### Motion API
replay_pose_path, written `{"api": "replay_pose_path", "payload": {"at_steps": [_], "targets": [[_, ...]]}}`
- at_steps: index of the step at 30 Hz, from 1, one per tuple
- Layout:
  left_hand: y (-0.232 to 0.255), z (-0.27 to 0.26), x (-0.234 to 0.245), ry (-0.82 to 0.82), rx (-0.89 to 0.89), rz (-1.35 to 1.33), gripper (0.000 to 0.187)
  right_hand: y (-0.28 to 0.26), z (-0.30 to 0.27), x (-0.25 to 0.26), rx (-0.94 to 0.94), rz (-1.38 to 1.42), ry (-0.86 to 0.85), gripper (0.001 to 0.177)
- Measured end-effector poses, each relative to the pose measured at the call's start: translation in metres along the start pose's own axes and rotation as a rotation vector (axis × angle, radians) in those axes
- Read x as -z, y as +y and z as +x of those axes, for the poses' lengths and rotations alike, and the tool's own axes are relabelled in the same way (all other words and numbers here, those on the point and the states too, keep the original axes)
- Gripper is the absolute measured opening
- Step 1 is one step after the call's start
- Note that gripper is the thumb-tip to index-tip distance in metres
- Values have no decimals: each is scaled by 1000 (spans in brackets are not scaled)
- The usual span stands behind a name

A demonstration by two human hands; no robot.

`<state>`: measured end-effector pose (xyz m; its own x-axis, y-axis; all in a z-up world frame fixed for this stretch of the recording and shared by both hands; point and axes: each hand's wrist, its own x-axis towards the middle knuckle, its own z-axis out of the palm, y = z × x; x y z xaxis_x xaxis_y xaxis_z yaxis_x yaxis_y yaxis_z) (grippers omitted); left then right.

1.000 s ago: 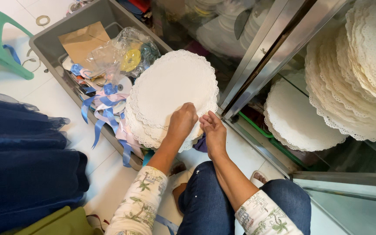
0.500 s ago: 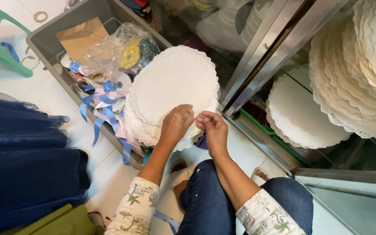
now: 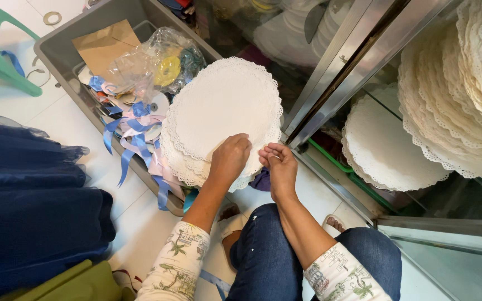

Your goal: The person sits on the floor and repeatedly picks up white lace doilies from a stack in a storage bin, then places them one by one onto a stack inside a glass display cabinet. The person handles the doilies by hand, transferring them between the two locations.

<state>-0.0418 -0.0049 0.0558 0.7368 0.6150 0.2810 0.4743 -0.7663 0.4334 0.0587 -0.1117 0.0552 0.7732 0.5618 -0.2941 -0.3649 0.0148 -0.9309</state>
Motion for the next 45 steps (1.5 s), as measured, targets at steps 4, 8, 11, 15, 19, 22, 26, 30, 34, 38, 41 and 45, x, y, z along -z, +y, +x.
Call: {"api": "replay_pose_path", "payload": {"at_steps": [4,8,11,15,19,22,26,30,34,38,41,45], "targets": [[1,3,15,-36,175,-196,12,-10,-6,-3,4,14,-31,25],[1,0,29,-40,295,-316,19,-18,-13,-9,0,37,-82,23],[10,-5,45,-37,368,-383,21,-21,-17,-11,-12,57,-110,23],[18,-12,50,-43,392,-499,17,-20,-18,-13,-51,55,-145,24],[25,-20,49,-64,376,-503,16,5,-5,-8,-75,74,-162,29],[28,-24,50,-66,291,-501,18,31,13,-1,-94,90,-164,30],[30,-32,49,-51,197,-483,18,29,13,1,-114,94,-135,26],[23,-42,41,2,173,-518,18,34,18,7,-145,123,-84,15],[37,-60,59,83,249,-568,17,16,10,3,-147,154,-52,13],[56,-87,76,75,634,-799,26,10,7,1,-150,172,-28,15],[64,-101,73,79,717,-841,26,19,13,3,-142,178,-35,16],[79,-87,86,300,343,-497,17,19,10,3,-129,179,-62,17]]}}
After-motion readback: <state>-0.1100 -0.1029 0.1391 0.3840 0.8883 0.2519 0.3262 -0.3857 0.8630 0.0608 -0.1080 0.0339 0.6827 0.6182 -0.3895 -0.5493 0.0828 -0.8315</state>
